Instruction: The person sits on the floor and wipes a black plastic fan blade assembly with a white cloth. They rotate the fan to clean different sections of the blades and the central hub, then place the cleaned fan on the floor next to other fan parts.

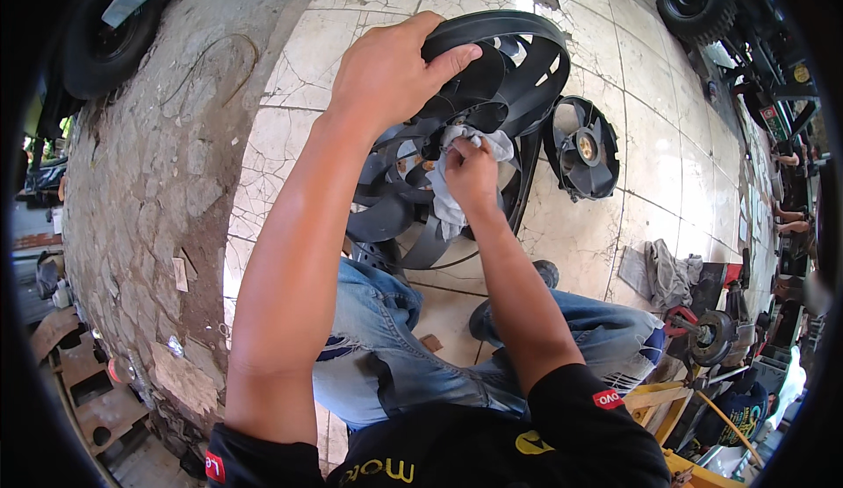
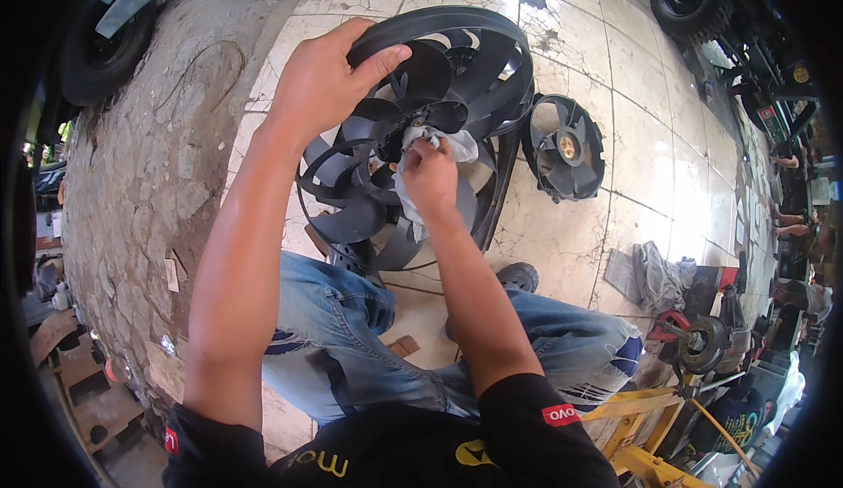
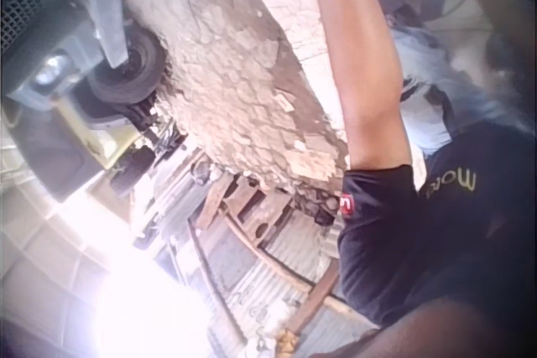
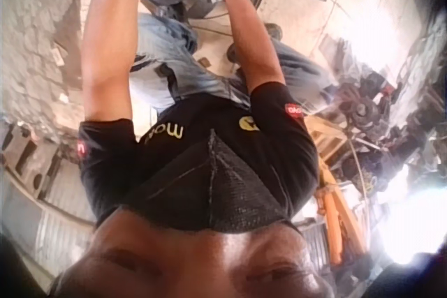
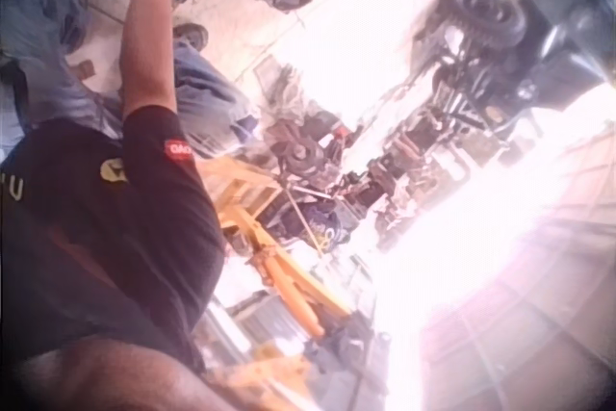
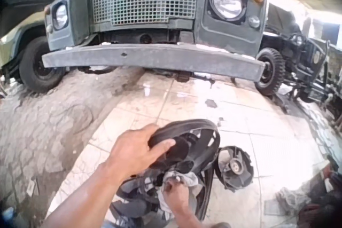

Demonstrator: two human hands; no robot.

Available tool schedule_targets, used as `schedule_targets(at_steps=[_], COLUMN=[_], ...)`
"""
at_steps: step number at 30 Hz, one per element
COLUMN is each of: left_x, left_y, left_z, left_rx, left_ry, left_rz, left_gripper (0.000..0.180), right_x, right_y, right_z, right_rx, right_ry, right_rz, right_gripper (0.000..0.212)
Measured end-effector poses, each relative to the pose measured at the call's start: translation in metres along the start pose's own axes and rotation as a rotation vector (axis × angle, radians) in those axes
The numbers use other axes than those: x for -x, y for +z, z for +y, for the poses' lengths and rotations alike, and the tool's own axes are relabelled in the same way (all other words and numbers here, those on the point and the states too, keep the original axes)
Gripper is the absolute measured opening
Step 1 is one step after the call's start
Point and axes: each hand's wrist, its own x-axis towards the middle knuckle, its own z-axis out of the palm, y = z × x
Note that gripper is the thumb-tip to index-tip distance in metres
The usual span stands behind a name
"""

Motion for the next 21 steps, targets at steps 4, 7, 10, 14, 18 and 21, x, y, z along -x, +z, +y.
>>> schedule_targets(at_steps=[4, 7, 10, 14, 18, 21], left_x=[0.000, -0.002, 0.001, 0.000, -0.003, -0.002], left_y=[0.000, 0.004, 0.008, 0.006, 0.006, 0.003], left_z=[-0.006, -0.006, -0.001, 0.000, -0.012, -0.015], left_rx=[0.006, 0.056, 0.082, 0.059, 0.067, 0.047], left_ry=[0.014, 0.070, 0.061, 0.058, 0.009, -0.032], left_rz=[0.008, 0.056, 0.068, 0.040, 0.066, 0.063], left_gripper=[0.070, 0.068, 0.066, 0.063, 0.061, 0.060], right_x=[-0.007, -0.022, -0.020, -0.027, -0.020, -0.021], right_y=[-0.017, -0.011, 0.008, 0.009, 0.005, -0.014], right_z=[0.002, 0.001, -0.012, 0.002, -0.001, -0.006], right_rx=[-0.130, -0.053, -0.060, -0.164, -0.202, -0.058], right_ry=[0.054, 0.109, 0.090, 0.219, 0.138, 0.072], right_rz=[0.148, 0.141, 0.246, 0.223, 0.009, -0.055], right_gripper=[0.028, 0.035, 0.038, 0.037, 0.039, 0.040])
